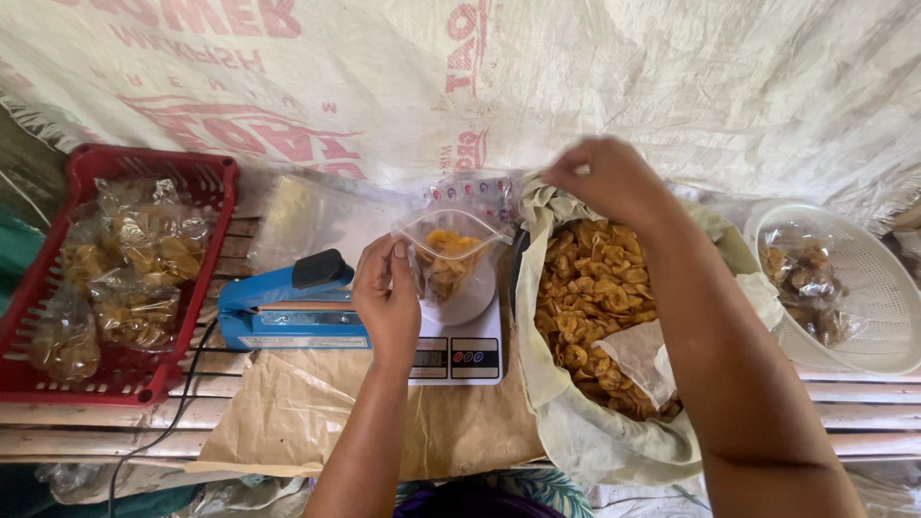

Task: The person scoops dried snack pieces from a large sack into a clear plastic bag placed on a digital scale. After filling the bag, they fold the top and use a handheld heat sealer to seal the package shut.

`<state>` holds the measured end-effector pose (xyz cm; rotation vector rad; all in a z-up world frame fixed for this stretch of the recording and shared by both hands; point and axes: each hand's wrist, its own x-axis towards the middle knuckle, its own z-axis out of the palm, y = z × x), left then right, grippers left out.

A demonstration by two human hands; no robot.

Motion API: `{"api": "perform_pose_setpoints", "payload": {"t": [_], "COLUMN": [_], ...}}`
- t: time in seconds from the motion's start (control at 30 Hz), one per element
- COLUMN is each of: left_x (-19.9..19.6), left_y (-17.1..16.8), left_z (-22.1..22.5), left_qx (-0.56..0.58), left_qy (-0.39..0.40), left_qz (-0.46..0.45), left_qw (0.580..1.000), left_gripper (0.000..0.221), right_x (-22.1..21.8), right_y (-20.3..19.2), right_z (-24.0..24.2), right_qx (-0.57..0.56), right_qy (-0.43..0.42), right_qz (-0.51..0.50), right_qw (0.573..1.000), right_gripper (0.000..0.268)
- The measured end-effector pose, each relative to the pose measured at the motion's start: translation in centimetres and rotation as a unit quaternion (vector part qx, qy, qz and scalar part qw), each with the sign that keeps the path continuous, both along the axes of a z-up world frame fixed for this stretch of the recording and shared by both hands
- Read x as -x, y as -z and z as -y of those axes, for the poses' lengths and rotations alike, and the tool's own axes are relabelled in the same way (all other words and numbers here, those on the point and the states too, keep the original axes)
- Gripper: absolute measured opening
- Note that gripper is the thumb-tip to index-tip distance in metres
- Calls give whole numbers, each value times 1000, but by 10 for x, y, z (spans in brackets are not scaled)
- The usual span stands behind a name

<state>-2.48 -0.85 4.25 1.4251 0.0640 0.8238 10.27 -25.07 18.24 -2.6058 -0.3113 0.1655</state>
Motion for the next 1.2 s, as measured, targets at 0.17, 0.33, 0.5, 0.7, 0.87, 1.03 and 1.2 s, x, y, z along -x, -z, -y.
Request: {"api": "perform_pose_setpoints", "payload": {"t": [0.17, 0.33, 0.5, 0.7, 0.87, 1.03, 1.2], "left_x": [1, 3, 3, 1, 1, 1, 1], "left_y": [2, 0, -3, 1, 7, 5, 10], "left_z": [5, 5, 2, 2, 2, 1, -2], "left_qx": [-14, -46, -48, -40, 11, -3, 38], "left_qy": [-8, -30, -15, 4, 31, 27, 56], "left_qz": [13, -11, -4, -6, -18, -21, -36], "left_qw": [1000, 998, 999, 999, 999, 999, 997], "left_gripper": [19, 18, 19, 21, 21, 20, 22], "right_x": [-8, -12, -9, 21, 58, 93, 100], "right_y": [102, 166, 106, -8, -53, -42, -27], "right_z": [34, 50, 47, 40, -6, -75, -98], "right_qx": [146, 205, 172, 58, 6, 139, 195], "right_qy": [46, -82, -27, 45, -109, -254, -289], "right_qz": [-137, 214, -3, 5, 287, 502, 550], "right_qw": [979, 952, 985, 997, 952, 815, 759], "right_gripper": [30, 29, 23, 28, 17, 5, 20]}}
